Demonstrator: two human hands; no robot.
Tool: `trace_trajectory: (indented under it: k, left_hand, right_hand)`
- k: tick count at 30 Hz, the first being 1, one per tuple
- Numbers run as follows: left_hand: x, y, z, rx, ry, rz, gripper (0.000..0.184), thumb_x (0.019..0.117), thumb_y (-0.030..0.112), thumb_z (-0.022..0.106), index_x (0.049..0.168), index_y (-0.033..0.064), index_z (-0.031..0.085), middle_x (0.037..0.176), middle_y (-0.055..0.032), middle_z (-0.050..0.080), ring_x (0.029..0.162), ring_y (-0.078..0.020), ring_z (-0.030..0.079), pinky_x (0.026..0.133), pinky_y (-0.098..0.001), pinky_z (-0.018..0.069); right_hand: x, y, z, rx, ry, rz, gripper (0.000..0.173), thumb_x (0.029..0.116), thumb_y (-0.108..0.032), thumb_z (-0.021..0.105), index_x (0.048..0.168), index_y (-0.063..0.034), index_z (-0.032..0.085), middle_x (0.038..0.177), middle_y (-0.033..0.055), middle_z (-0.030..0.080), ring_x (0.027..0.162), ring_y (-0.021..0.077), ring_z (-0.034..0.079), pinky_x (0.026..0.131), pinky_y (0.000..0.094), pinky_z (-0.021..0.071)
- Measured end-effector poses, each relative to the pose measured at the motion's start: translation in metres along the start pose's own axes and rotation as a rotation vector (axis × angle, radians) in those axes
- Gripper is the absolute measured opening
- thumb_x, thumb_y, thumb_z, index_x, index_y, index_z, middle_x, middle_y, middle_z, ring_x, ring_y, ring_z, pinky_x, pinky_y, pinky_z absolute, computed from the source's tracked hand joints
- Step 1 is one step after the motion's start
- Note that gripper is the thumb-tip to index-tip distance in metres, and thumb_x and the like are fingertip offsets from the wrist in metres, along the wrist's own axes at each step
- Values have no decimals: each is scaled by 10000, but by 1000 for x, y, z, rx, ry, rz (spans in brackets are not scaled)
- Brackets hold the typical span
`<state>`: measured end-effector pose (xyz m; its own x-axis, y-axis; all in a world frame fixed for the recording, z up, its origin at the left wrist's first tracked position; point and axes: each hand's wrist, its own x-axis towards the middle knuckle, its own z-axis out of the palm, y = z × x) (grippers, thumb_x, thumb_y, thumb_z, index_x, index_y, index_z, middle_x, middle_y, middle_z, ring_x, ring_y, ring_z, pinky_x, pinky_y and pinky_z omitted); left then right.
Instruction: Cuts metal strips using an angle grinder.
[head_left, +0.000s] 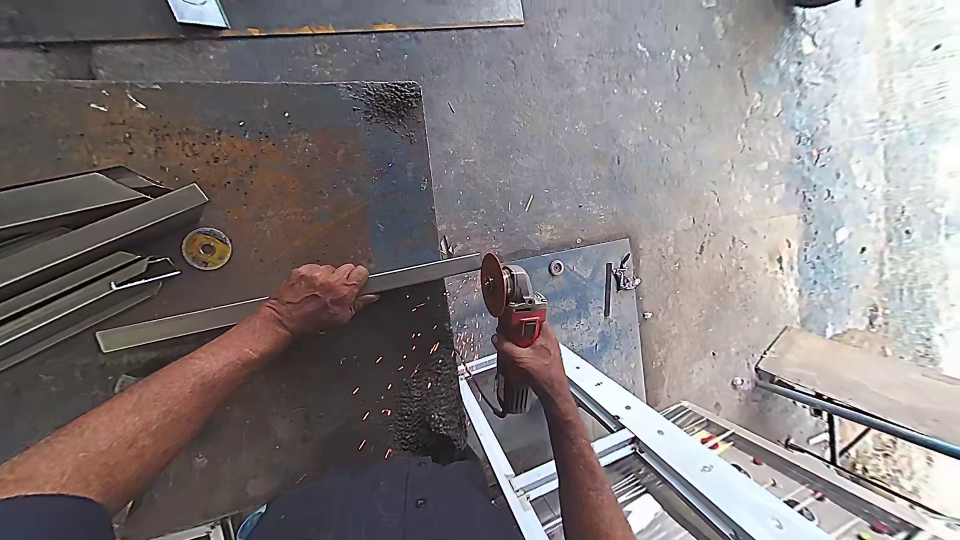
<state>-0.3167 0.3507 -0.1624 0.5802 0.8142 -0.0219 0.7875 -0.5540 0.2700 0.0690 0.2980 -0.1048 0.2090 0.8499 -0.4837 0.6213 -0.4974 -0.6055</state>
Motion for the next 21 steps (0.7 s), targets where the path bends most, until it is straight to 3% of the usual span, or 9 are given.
trace_trajectory:
  k: [21]
  left_hand:
    - [1,-3,2,-46,-29,-3,510,1043,510,432,897,61,625,688,-91,587,578,-297,635,477,-438,493]
  right_hand:
    - [3,2,4,-57,36,-51,732,654,-371,878,1234,-1,627,1023,79,727,940,130,701,882,374,579]
